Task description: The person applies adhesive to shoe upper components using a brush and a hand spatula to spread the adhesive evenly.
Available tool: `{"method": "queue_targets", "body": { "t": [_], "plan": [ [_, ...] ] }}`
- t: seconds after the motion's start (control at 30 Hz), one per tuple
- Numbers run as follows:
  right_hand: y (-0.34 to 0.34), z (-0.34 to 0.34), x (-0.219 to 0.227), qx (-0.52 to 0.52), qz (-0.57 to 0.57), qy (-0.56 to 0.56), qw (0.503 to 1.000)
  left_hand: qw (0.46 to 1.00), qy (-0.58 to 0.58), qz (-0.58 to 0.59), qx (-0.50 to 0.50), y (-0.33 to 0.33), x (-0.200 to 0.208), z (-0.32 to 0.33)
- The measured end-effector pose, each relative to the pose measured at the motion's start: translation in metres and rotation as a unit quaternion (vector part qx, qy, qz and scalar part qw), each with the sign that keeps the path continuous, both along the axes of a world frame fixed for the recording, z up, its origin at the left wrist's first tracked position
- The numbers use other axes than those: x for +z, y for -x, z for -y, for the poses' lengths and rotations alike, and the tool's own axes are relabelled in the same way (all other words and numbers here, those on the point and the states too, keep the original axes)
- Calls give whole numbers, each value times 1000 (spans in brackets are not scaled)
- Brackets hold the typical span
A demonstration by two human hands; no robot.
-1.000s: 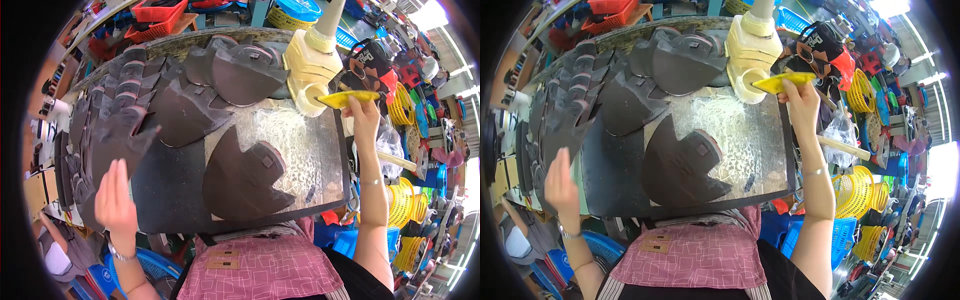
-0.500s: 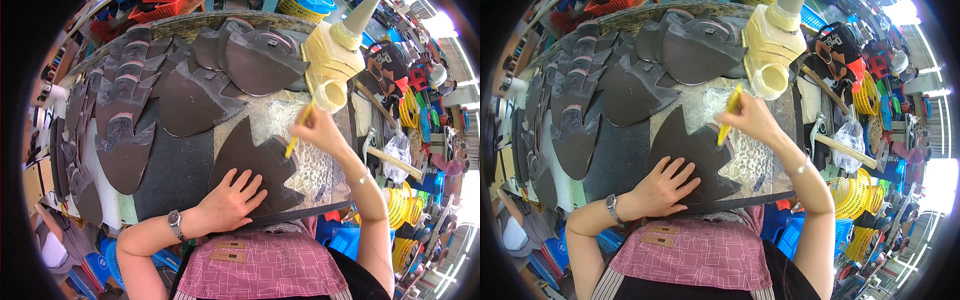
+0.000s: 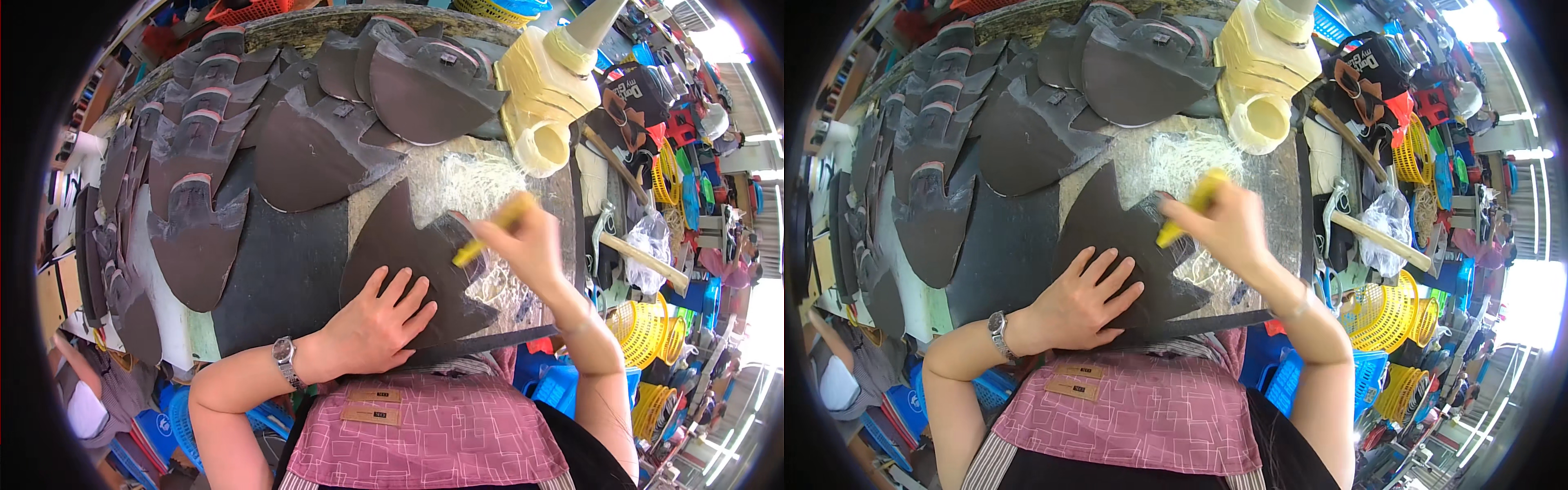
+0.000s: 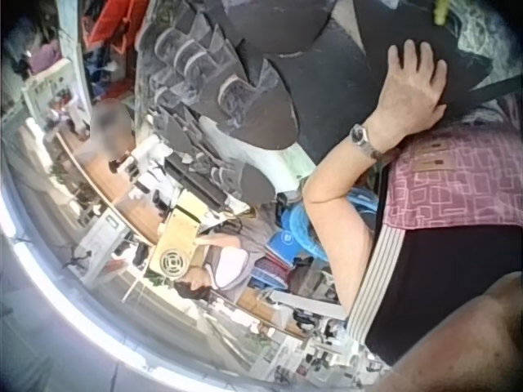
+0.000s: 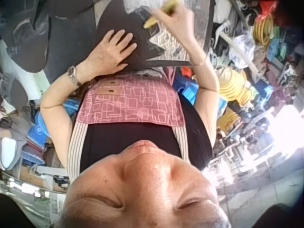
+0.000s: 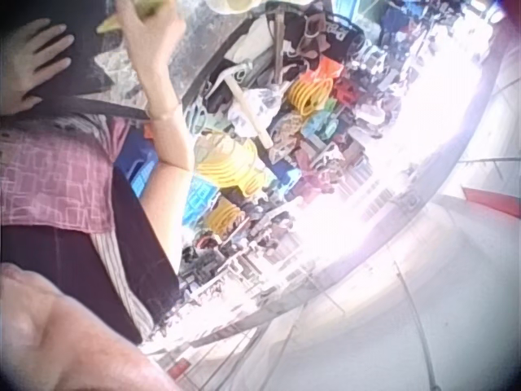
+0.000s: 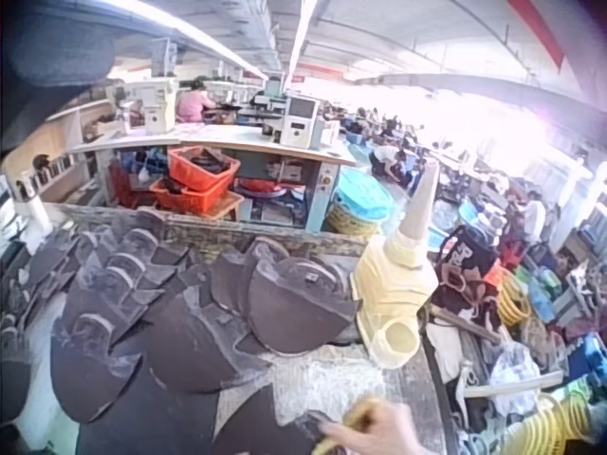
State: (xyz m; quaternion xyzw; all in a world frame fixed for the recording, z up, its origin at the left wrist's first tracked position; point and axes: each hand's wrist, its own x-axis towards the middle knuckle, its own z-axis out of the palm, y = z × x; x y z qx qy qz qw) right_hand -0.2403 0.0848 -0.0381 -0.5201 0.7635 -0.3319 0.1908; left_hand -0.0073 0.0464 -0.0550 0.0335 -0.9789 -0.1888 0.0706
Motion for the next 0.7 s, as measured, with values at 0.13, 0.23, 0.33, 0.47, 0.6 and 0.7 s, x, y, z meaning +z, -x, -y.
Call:
{"method": "queue_targets", "body": {
  "t": [0.13,0.23,0.33,0.47,0.6,0.7],
  "plan": [
    [-31,44,-8,15,42,71,996,1000,9,4,5,1,0,-2],
    [-25,-20,-23,43,-68,101,992,1000,2,2,14,-3,-4,-4],
    [-15,-95,-6,79,-67,-46,994,1000,12,-19,4,-6,-7,-5],
    [-15,-63,6,-30,187,87,978,1000,21,-2,11,-7,-5,-11],
    [-27,28,-11,79,36,73,994,995,91,-16,21,3,-6,-18],
    [-33,70,-18,91,13,189,978,992,117,-20,37,7,-7,-24]
  ]
}}
